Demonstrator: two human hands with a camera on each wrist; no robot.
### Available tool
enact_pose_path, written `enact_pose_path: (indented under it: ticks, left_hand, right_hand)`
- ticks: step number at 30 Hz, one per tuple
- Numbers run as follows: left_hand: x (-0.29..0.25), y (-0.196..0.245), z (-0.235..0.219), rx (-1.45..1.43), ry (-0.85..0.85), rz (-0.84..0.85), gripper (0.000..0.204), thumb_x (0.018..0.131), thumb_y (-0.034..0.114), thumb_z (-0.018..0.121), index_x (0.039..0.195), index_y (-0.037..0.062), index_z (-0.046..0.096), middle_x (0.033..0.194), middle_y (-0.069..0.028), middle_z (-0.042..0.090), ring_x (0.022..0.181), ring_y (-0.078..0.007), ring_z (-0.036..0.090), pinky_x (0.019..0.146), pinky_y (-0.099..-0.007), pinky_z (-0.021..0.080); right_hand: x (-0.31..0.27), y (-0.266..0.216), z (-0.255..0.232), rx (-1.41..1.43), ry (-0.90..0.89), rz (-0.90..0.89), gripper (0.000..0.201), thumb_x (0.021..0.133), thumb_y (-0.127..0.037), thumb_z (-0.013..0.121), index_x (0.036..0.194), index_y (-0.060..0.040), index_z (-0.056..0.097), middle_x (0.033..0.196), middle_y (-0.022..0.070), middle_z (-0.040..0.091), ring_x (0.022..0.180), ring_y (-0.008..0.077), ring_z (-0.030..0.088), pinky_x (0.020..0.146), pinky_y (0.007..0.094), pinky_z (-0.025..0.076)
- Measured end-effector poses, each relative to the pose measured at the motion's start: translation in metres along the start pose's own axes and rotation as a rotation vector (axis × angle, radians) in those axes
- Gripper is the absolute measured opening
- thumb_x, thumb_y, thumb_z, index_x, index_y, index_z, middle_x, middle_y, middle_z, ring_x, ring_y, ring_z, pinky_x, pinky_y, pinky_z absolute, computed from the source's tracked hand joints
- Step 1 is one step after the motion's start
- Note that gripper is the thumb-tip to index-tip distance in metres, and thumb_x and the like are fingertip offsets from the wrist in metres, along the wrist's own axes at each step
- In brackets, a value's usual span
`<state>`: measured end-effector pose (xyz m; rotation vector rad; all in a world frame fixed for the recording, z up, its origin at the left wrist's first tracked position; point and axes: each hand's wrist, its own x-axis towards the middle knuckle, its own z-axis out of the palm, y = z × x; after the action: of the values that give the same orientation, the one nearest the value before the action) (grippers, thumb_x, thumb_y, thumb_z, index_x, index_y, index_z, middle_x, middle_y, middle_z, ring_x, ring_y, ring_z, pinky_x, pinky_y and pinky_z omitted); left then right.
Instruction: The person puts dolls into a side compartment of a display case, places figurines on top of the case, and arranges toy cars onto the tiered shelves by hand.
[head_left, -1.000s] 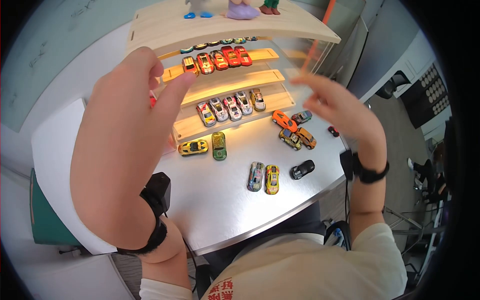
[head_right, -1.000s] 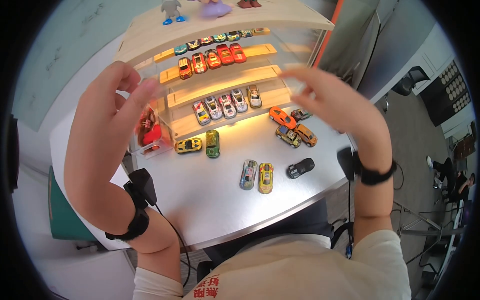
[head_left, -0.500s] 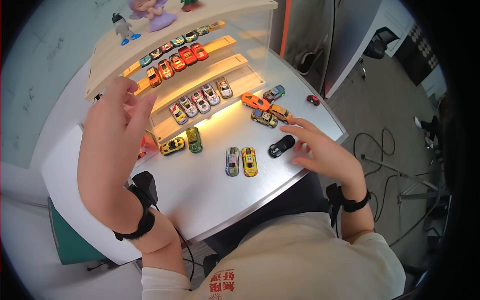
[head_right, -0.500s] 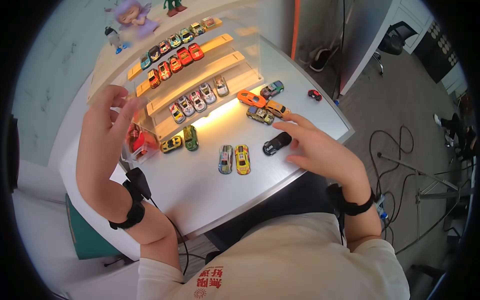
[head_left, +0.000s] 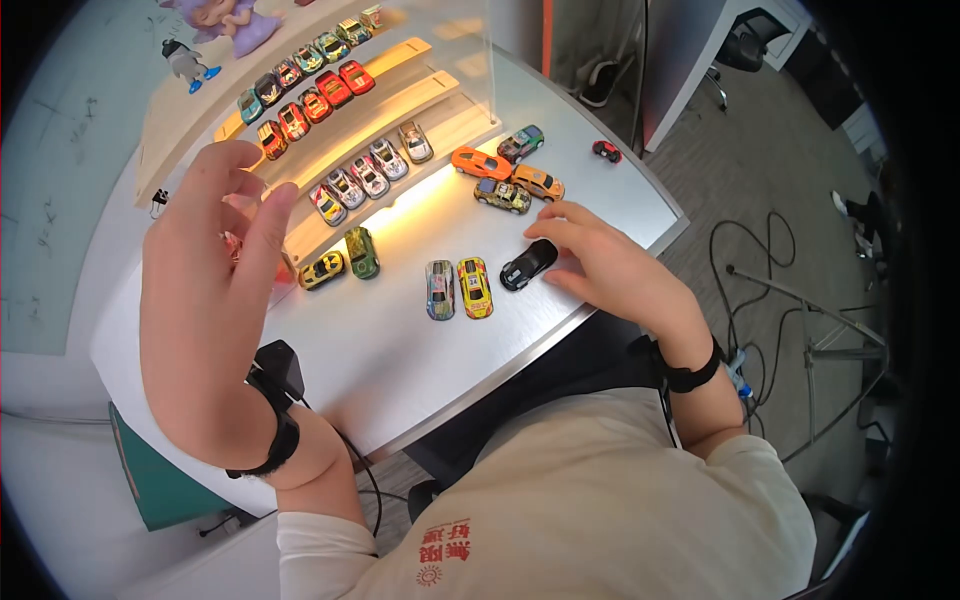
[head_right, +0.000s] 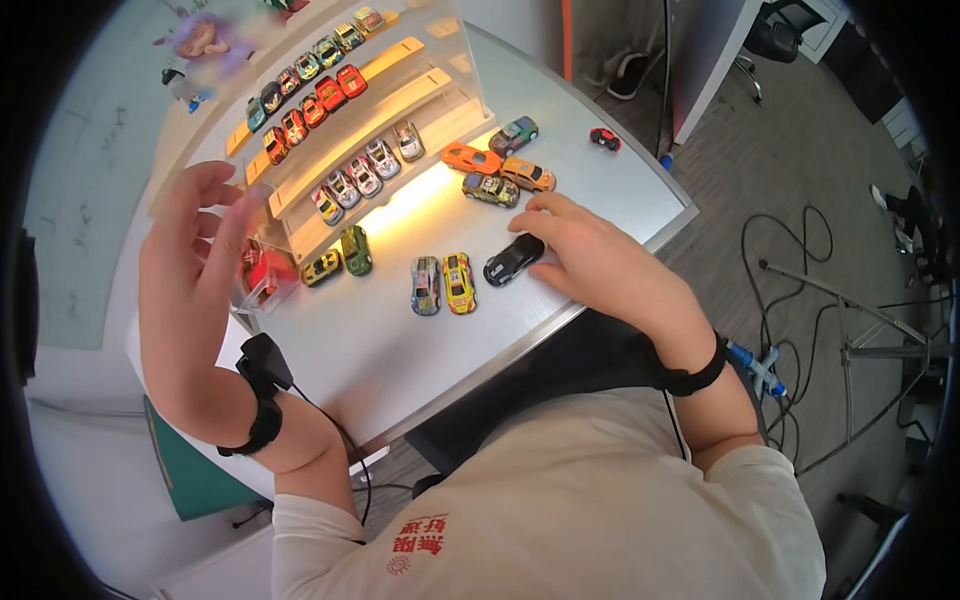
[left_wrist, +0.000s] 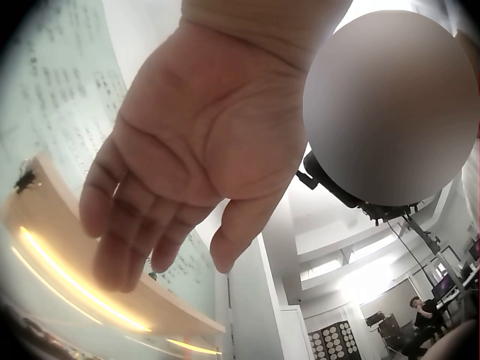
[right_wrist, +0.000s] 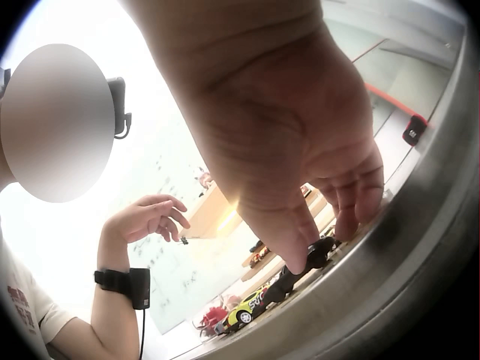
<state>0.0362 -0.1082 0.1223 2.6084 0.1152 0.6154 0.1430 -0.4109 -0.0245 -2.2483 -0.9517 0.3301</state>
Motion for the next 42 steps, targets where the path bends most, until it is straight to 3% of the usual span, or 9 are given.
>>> enact_pose_path:
  ticks: [13,15,18,25,28,30,34,40,42]
  left_hand:
    - [0.001,-0.004,0.003,0.025,-0.134,0.065,0.031,0.099,0.01,0.07,0.127,0.0001,0.063,0.099,-0.0085,0.069,0.078,-0.0128,0.063,0.071,-0.0284,0.051]
    - [0.003,-0.005,0.003,0.085,-0.102,0.039,0.037,0.098,0.021,0.075,0.126,-0.0006,0.064,0.098,-0.0194,0.073,0.074,-0.0284,0.067,0.068,-0.0397,0.056]
    - [0.004,-0.01,0.002,0.114,-0.088,-0.004,0.04,0.097,0.023,0.077,0.126,-0.0015,0.064,0.099,-0.0202,0.073,0.074,-0.0294,0.067,0.069,-0.0404,0.056]
    - [0.004,-0.011,-0.001,0.112,-0.083,-0.069,0.041,0.098,0.023,0.076,0.127,-0.0029,0.063,0.099,-0.0211,0.073,0.074,-0.0304,0.068,0.07,-0.0413,0.056]
    - [0.004,-0.014,-0.001,0.149,-0.096,-0.044,0.033,0.101,0.013,0.07,0.13,-0.001,0.061,0.1,-0.0121,0.069,0.075,-0.0147,0.062,0.066,-0.0297,0.054]
    - [0.005,-0.011,-0.002,0.129,-0.086,-0.064,0.042,0.098,0.023,0.075,0.128,-0.0027,0.063,0.099,-0.0218,0.073,0.075,-0.031,0.069,0.071,-0.0417,0.056]
    - [0.004,-0.009,-0.003,0.092,-0.079,-0.107,0.041,0.099,0.024,0.075,0.127,-0.0029,0.063,0.099,-0.022,0.073,0.077,-0.0317,0.071,0.071,-0.0419,0.056]
    - [0.018,-0.03,0.008,0.123,-0.143,-0.062,0.038,0.1,0.026,0.072,0.124,-0.0032,0.066,0.101,-0.0222,0.074,0.082,-0.0353,0.073,0.077,-0.0434,0.057]
    - [0.024,-0.047,0.017,0.142,-0.175,-0.002,0.036,0.102,0.022,0.069,0.129,-0.0024,0.066,0.096,-0.0124,0.07,0.078,-0.018,0.063,0.069,-0.0347,0.053]
  right_hand:
    - [0.005,-0.005,-0.002,-0.014,0.082,0.232,0.035,0.087,-0.01,0.08,0.117,-0.001,0.067,0.107,0.016,0.065,0.091,0.0312,0.068,0.084,0.0402,0.055]
    - [0.004,-0.006,-0.001,0.02,0.14,0.191,0.037,0.087,-0.011,0.08,0.119,-0.0004,0.068,0.106,0.0164,0.065,0.089,0.0307,0.067,0.084,0.0401,0.055]
    - [0.005,0.001,0.001,-0.01,0.117,0.151,0.04,0.086,-0.011,0.083,0.122,-0.0014,0.068,0.105,0.0106,0.064,0.083,0.0206,0.063,0.078,0.0345,0.054]
    - [0.007,-0.002,-0.002,-0.011,0.087,0.186,0.034,0.087,-0.01,0.078,0.117,0.0009,0.068,0.104,0.0167,0.064,0.084,0.0299,0.068,0.081,0.0401,0.055]
    - [0.006,-0.004,-0.002,0.041,0.1,0.204,0.033,0.087,-0.01,0.078,0.116,0.0018,0.067,0.103,0.017,0.064,0.083,0.0292,0.067,0.08,0.0391,0.055]
    - [0.006,-0.004,0.0,0.05,0.151,0.181,0.032,0.086,-0.01,0.077,0.113,0.0031,0.067,0.103,0.0171,0.064,0.082,0.0286,0.066,0.079,0.0381,0.055]
    - [0.006,-0.005,0.002,0.026,0.146,0.17,0.034,0.086,-0.009,0.076,0.116,0.0024,0.066,0.104,0.0167,0.064,0.083,0.0284,0.066,0.078,0.0385,0.055]
    - [0.002,0.001,0.0,-0.036,0.15,0.091,0.044,0.085,-0.005,0.073,0.127,-0.0029,0.062,0.121,0.017,0.064,0.106,0.032,0.066,0.093,0.0391,0.054]
    - [0.002,0.004,-0.001,-0.159,0.186,-0.138,0.048,0.084,0.001,0.072,0.131,-0.0058,0.064,0.136,0.0174,0.062,0.126,0.035,0.061,0.107,0.0397,0.05]
